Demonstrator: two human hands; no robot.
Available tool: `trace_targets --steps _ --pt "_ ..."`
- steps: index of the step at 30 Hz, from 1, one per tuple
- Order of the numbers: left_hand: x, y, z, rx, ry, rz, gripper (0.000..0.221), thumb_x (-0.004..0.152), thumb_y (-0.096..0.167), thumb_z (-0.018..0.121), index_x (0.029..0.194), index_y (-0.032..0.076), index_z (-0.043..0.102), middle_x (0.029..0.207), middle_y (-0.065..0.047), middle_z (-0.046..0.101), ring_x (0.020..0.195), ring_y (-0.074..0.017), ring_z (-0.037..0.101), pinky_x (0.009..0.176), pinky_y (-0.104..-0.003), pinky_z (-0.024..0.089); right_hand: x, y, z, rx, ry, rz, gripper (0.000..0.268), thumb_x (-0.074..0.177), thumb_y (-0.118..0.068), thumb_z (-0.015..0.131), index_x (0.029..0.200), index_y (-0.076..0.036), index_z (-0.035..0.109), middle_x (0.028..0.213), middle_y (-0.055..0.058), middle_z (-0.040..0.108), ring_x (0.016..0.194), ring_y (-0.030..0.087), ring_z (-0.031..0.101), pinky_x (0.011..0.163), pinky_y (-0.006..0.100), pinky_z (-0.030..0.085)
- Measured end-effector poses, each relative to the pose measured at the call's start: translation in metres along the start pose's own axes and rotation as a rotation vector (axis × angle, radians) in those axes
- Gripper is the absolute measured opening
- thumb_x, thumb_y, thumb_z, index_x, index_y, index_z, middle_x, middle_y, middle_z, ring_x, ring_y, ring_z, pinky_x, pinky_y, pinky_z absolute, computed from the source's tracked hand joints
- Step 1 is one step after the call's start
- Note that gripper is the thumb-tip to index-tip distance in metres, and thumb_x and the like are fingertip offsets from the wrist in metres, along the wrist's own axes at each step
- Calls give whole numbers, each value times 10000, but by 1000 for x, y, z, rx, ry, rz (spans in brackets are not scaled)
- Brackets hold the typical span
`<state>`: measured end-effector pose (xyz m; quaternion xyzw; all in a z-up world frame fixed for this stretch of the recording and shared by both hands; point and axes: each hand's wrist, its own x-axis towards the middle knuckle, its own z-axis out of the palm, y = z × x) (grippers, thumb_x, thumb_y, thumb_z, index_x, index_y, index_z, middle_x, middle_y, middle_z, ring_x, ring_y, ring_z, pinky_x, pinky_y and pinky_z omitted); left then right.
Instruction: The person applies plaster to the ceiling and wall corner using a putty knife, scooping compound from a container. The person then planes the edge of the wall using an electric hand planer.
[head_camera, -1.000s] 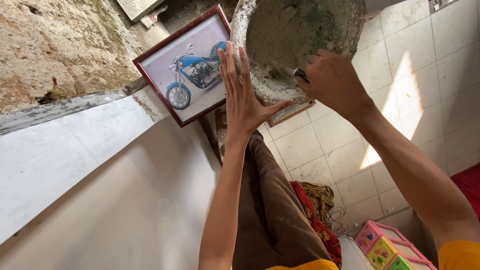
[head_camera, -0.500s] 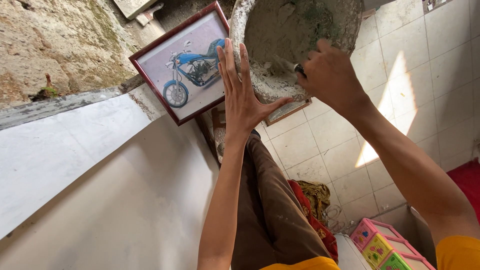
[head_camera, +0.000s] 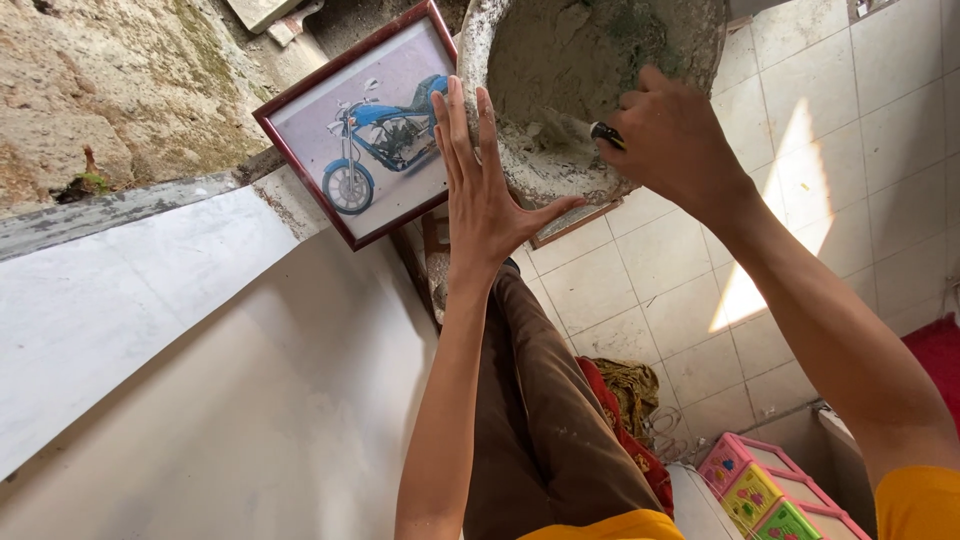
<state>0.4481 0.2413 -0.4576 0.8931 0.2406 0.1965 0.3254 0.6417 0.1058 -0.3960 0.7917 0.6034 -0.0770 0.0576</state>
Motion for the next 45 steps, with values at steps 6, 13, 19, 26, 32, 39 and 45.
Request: trace_targets --steps 6,13,19,26,32,39,45 --pt "1 -1 0 -10 8 7 1512 627 928 773 1693 214 -26 1747 -129 8 1646 -364 -17 1393 -589 112 -7 10 -1 92 -16 -13 251 973 -326 747 857 -106 783 741 19 663 841 180 604 715 340 559" --pt "-1 1 0 -10 -5 0 1511 623 928 772 1689 212 -24 1746 -135 13 1642 -363 -14 1388 -593 108 -8 19 1 -58 93 5 284 975 -370 776 854 -112 781 813 5 675 914 169 597 758 318 553" --pt "0 -1 0 -18 1 1 1516 610 944 753 1686 208 -22 1743 -127 15 1640 -360 -3 1386 -590 114 -2 8 0 -170 -5 -51 304 933 -373 771 756 -126 765 751 3 671 936 173 600 819 331 554" --pt "0 -3 2 -21 15 14 1508 629 940 757 1689 204 -23 1745 -129 5 1641 -359 -6 1389 -587 114 -4 16 -11 -2 17 -23 262 974 -373 766 877 -132 799 801 1 684 921 182 588 842 346 530" --pt "0 0 4 -31 26 10 1512 624 932 767 1688 196 -17 1745 -127 11 1643 -357 -6 1392 -581 114 1 8 1 -195 50 -22 303 952 -353 764 750 -127 765 765 1 679 932 168 608 843 338 537" --pt "2 0 1 -7 45 22 1512 615 948 751 1682 194 -12 1740 -117 13 1638 -346 -19 1395 -556 109 -1 8 -6 -42 -57 -29 326 991 -360 748 780 -113 769 745 19 677 882 190 608 807 357 550" --pt "0 4 -1 29 31 -7 1499 650 946 713 1677 151 -34 1739 -144 -1 1634 -346 -20 1385 -546 85 -22 22 -15 271 62 158 326 1069 -383 755 965 -76 791 866 33 693 923 201 615 726 380 531"
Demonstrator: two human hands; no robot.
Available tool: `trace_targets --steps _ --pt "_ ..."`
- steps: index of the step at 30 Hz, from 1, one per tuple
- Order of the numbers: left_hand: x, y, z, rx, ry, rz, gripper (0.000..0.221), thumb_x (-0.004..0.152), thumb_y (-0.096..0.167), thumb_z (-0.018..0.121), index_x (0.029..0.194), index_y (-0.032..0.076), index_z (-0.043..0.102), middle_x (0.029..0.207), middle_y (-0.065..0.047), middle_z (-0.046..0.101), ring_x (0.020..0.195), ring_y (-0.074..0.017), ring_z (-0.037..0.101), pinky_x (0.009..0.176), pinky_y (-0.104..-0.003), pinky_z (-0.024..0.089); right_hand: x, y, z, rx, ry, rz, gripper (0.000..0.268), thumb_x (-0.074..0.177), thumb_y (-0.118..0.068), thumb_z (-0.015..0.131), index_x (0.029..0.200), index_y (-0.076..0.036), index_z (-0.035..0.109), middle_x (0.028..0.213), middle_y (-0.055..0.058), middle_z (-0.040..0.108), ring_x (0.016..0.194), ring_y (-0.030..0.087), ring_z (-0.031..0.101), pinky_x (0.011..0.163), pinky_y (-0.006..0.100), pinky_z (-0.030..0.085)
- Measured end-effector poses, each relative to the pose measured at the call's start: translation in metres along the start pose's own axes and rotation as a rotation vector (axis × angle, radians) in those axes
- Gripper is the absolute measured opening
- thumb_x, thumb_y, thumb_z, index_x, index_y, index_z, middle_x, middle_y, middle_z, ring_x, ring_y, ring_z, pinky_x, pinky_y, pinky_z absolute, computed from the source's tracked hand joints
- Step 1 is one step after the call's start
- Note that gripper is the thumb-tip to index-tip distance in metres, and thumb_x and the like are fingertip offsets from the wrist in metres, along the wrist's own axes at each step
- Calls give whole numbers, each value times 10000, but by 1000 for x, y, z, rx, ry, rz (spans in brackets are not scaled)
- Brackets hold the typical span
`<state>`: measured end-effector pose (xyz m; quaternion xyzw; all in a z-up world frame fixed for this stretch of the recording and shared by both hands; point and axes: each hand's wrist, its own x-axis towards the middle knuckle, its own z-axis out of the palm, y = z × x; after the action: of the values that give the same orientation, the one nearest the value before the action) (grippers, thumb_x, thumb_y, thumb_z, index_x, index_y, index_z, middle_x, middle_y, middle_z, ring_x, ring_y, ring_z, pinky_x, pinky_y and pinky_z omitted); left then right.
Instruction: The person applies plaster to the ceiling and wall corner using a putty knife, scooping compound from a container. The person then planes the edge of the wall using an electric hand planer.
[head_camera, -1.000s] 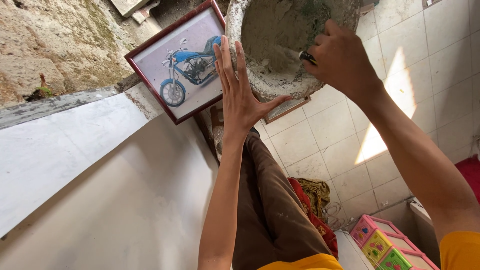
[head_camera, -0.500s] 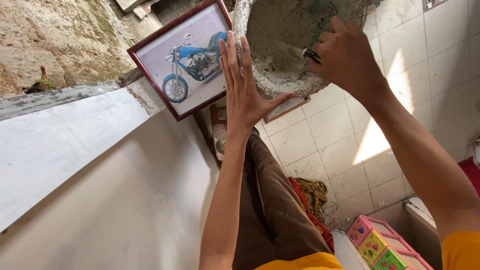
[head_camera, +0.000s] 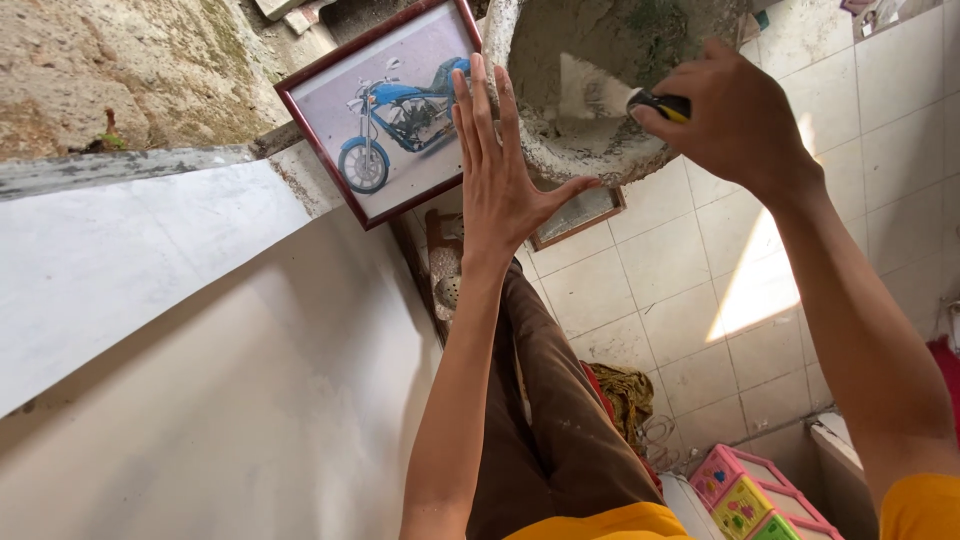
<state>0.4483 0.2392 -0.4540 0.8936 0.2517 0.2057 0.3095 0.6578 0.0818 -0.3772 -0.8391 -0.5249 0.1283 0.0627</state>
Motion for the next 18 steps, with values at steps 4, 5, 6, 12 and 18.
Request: trace_targets --steps 4,5,6,12,18 --pt "-7 8 -12 -5 -2 -32 1384 757 893 671 1678 129 -24 1749 -136 30 1643 -338 -5 1388 -544 95 -17 1 -12 208 -53 273 335 1083 -405 727 1052 -76 785 842 77 671 762 193 584 650 363 463" --pt "-10 12 -18 -8 1 -41 1345 789 873 656 1681 126 -19 1753 -133 35 1648 -333 -4 1392 -541 97 -23 -1 -15 318 -71 370 335 1071 -405 716 1121 -82 791 852 95 665 690 188 570 613 357 438" --pt "-13 15 -25 -8 8 -49 1306 821 854 641 1683 122 -13 1758 -131 41 1653 -328 -3 1397 -538 99 -27 -4 -17 427 -69 433 331 1054 -398 699 1123 -84 779 840 76 678 682 157 568 601 333 431" --pt "-37 44 -87 2 -48 -164 1098 916 725 582 1670 80 111 1750 -136 141 1640 -327 55 1363 -513 121 -68 -33 -15 910 -43 607 324 1059 -323 598 1072 -31 739 812 4 635 709 77 485 632 254 383" --pt "-65 81 -176 18 -16 -218 933 988 618 546 1642 34 225 1718 -167 257 1627 -336 139 1338 -502 144 -109 -95 -25 1319 -124 456 247 1080 -205 512 1049 20 610 769 60 575 643 130 514 598 281 444"
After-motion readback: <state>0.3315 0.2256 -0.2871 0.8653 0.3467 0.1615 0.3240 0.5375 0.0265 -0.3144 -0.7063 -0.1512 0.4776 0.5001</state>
